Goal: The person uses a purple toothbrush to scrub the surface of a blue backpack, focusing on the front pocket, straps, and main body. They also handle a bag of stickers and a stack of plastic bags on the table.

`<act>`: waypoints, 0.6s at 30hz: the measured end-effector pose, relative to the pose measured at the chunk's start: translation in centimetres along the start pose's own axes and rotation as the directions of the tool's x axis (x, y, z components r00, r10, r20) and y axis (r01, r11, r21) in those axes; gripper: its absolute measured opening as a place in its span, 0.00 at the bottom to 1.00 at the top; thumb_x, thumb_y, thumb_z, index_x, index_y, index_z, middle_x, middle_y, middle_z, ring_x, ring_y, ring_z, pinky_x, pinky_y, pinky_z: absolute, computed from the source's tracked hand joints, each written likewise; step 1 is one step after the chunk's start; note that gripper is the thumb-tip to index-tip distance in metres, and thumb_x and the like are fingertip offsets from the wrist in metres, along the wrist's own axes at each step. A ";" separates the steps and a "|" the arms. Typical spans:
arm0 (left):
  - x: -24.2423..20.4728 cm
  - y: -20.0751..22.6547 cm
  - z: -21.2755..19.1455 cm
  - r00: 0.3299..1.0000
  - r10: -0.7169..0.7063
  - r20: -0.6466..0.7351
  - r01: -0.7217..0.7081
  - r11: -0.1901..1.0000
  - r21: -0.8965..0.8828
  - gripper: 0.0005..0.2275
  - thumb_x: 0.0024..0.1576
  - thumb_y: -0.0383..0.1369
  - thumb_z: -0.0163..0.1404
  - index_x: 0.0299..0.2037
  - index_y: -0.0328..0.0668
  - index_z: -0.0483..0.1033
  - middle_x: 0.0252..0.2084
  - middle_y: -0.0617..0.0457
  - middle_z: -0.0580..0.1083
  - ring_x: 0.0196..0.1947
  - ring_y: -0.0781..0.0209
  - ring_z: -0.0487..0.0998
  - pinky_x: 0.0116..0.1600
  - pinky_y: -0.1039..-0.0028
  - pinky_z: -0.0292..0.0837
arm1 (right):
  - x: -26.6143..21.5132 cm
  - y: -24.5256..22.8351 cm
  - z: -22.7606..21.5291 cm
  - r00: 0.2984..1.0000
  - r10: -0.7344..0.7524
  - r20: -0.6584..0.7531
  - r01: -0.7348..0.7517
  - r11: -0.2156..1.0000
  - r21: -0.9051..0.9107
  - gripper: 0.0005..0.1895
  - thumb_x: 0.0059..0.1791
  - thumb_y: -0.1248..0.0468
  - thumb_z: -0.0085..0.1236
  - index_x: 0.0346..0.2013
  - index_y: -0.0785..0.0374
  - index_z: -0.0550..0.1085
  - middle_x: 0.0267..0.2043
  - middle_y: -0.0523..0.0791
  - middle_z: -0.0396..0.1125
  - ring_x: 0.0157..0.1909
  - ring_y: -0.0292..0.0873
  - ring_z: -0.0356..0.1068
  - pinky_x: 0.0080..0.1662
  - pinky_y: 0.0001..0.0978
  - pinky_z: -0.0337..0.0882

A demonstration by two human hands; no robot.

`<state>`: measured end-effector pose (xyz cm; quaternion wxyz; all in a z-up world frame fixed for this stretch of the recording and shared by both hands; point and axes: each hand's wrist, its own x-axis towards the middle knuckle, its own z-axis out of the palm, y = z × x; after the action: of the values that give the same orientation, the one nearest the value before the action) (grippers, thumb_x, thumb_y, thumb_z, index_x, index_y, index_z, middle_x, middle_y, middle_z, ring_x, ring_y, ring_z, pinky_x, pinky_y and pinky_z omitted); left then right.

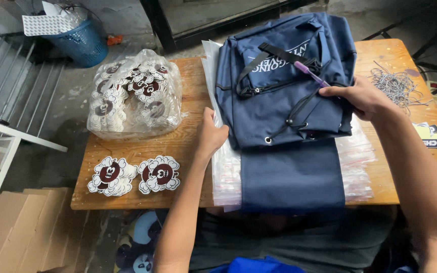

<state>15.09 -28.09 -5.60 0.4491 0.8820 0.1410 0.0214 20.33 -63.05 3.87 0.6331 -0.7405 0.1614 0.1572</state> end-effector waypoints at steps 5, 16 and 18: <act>0.1 0.9 -0.5 0.974 -0.210 0.090 0.222 0.962 -0.158 0.16 0.45 0.35 0.52 0.44 0.45 0.65 0.41 0.51 0.75 0.41 0.54 0.75 0.44 0.67 0.69 | -0.3 0.0 -0.5 0.999 -0.041 -0.025 0.041 0.999 -0.014 0.17 0.43 0.65 0.64 0.46 0.58 0.72 0.43 0.46 0.74 0.41 0.42 0.75 0.43 0.30 0.77; 0.8 1.1 -0.9 0.902 -0.364 0.233 0.428 0.823 -0.374 0.20 0.44 0.36 0.57 0.46 0.36 0.72 0.38 0.49 0.76 0.36 0.59 0.77 0.35 0.71 0.71 | 2.4 2.4 -3.2 0.998 -0.040 0.042 0.042 0.998 -0.042 0.13 0.46 0.58 0.67 0.34 0.57 0.69 0.29 0.42 0.70 0.24 0.38 0.70 0.23 0.26 0.70; 1.3 0.3 -0.5 0.859 -0.320 0.400 0.510 0.614 -0.603 0.14 0.53 0.32 0.57 0.45 0.34 0.73 0.32 0.42 0.77 0.30 0.53 0.79 0.30 0.65 0.74 | 2.3 2.4 -3.3 0.999 -0.045 0.030 0.045 0.999 -0.003 0.14 0.45 0.59 0.67 0.33 0.55 0.67 0.26 0.40 0.67 0.22 0.36 0.69 0.21 0.23 0.67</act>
<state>16.34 -27.49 -5.19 0.7507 0.5870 0.2661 -0.1454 21.41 -66.72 1.19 0.6377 -0.7425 0.1350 0.1543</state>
